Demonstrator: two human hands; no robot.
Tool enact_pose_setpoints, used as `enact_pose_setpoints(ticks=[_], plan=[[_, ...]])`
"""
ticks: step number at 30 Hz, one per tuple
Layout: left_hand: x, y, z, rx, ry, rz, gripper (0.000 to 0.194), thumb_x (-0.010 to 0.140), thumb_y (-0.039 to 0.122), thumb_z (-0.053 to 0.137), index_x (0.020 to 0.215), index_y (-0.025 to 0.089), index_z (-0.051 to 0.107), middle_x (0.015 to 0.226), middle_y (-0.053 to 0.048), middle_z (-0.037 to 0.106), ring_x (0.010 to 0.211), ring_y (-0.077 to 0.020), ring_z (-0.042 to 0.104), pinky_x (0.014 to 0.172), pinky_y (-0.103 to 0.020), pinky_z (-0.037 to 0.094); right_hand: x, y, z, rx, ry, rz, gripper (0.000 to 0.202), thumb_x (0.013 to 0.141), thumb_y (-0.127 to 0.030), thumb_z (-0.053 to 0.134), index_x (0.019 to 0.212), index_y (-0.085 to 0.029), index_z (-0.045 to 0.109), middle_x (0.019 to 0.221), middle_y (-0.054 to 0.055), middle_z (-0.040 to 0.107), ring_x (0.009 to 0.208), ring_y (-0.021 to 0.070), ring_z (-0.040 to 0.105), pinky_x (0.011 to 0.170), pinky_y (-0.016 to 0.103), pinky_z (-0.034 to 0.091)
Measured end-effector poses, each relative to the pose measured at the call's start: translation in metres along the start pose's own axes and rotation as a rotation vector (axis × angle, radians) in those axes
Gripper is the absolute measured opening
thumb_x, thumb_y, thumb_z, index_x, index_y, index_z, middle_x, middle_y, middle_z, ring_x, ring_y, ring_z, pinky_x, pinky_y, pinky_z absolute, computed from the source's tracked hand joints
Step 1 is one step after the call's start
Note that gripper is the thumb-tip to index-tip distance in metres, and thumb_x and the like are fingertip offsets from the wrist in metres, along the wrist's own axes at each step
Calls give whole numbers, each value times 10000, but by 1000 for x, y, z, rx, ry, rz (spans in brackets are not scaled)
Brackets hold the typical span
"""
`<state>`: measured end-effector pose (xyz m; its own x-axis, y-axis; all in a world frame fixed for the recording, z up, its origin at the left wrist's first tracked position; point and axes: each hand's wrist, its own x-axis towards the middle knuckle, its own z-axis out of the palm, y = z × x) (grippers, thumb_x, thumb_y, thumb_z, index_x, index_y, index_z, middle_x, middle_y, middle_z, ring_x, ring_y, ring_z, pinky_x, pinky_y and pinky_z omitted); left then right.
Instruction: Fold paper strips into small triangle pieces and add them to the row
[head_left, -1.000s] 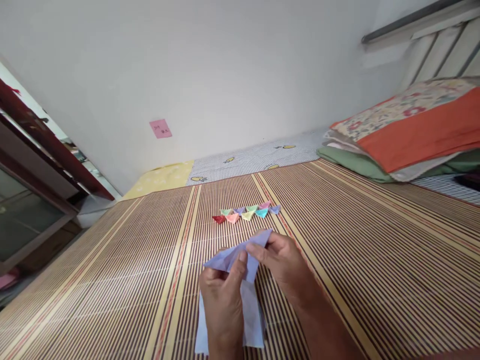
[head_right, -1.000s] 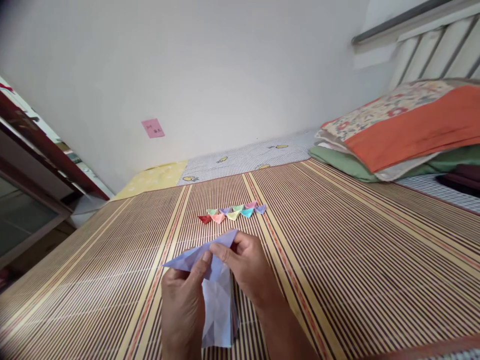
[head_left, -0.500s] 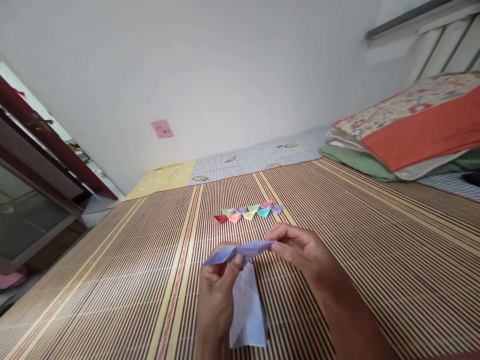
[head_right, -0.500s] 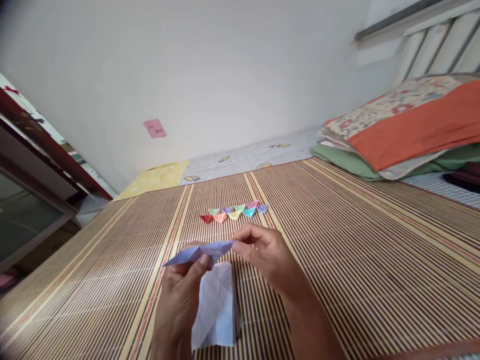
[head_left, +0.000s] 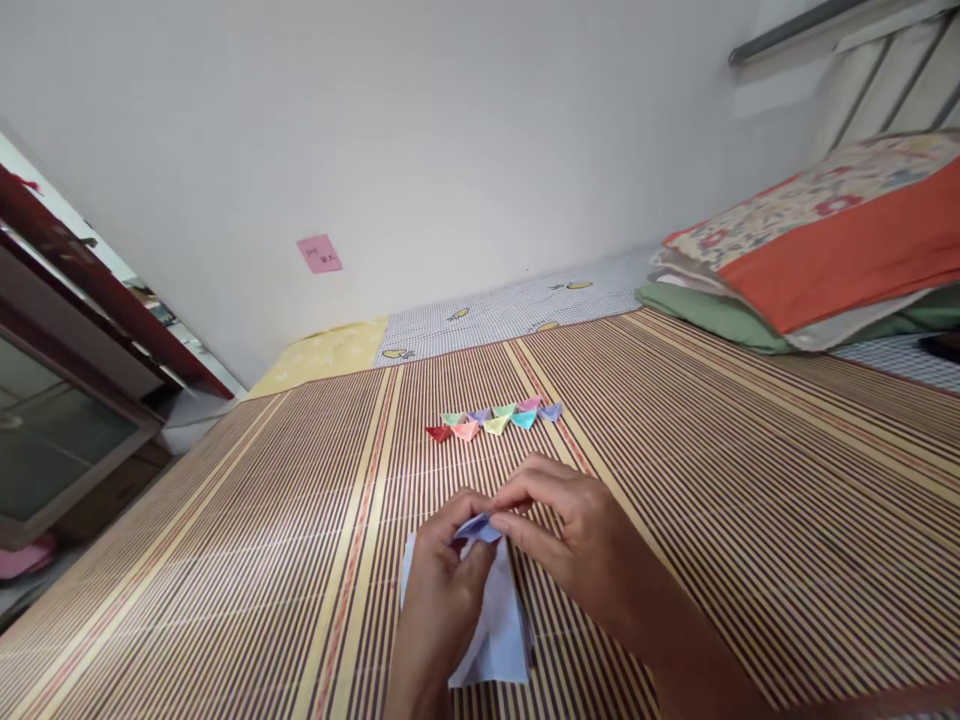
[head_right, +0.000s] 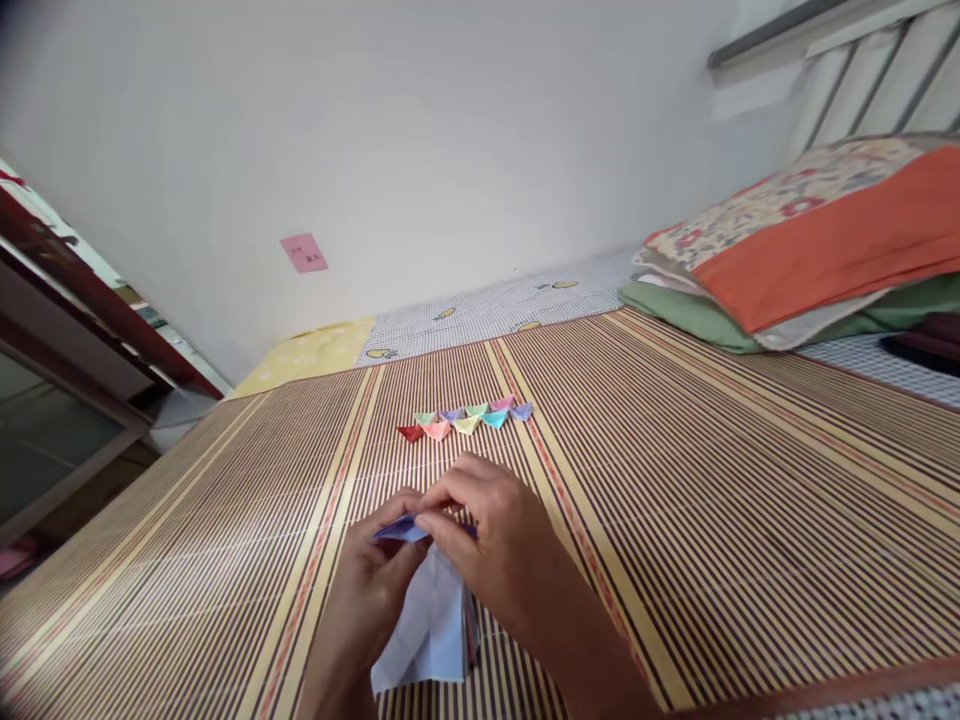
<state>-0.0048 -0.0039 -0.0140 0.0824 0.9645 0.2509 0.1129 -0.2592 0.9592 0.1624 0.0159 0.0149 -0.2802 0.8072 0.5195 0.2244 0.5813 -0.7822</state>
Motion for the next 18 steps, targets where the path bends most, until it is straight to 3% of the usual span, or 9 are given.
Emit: enact_pose_setpoints(ticks=[4, 10, 14, 18], plan=[[0, -1, -2, -94, -43, -50, 28, 878, 182, 730, 866, 207, 733, 807, -2, 627, 792, -166, 566, 732, -262, 451, -1, 2, -4, 51, -69, 125, 185, 903, -101, 643, 749, -191, 691, 737, -19, 612, 676, 133, 568, 608, 272, 408], [-1, -7, -11, -358, -123, -143, 118, 853, 242, 810, 936, 196, 739, 861, -24, 691, 830, -152, 640, 780, -244, 506, 1, 3, -14, 284, -184, 282, 181, 924, -236, 617, 797, -175, 732, 706, 3, 668, 642, 137, 579, 571, 257, 434], [0, -12, -15, -399, -143, -119, 116, 896, 236, 774, 996, 213, 719, 882, -18, 715, 838, -143, 659, 807, -237, 511, 0, 2, -11, 312, -177, 304, 106, 876, -170, 628, 825, -176, 720, 737, -1, 674, 673, 138, 593, 588, 251, 444], [1, -11, -7, -406, -97, -67, 165, 892, 255, 782, 1036, 231, 704, 922, -12, 724, 851, -140, 662, 792, -218, 512, -2, 2, -4, 196, -153, 305, 152, 827, -93, 641, 715, -192, 612, 652, -57, 539, 599, 100, 474, 521, 226, 345]])
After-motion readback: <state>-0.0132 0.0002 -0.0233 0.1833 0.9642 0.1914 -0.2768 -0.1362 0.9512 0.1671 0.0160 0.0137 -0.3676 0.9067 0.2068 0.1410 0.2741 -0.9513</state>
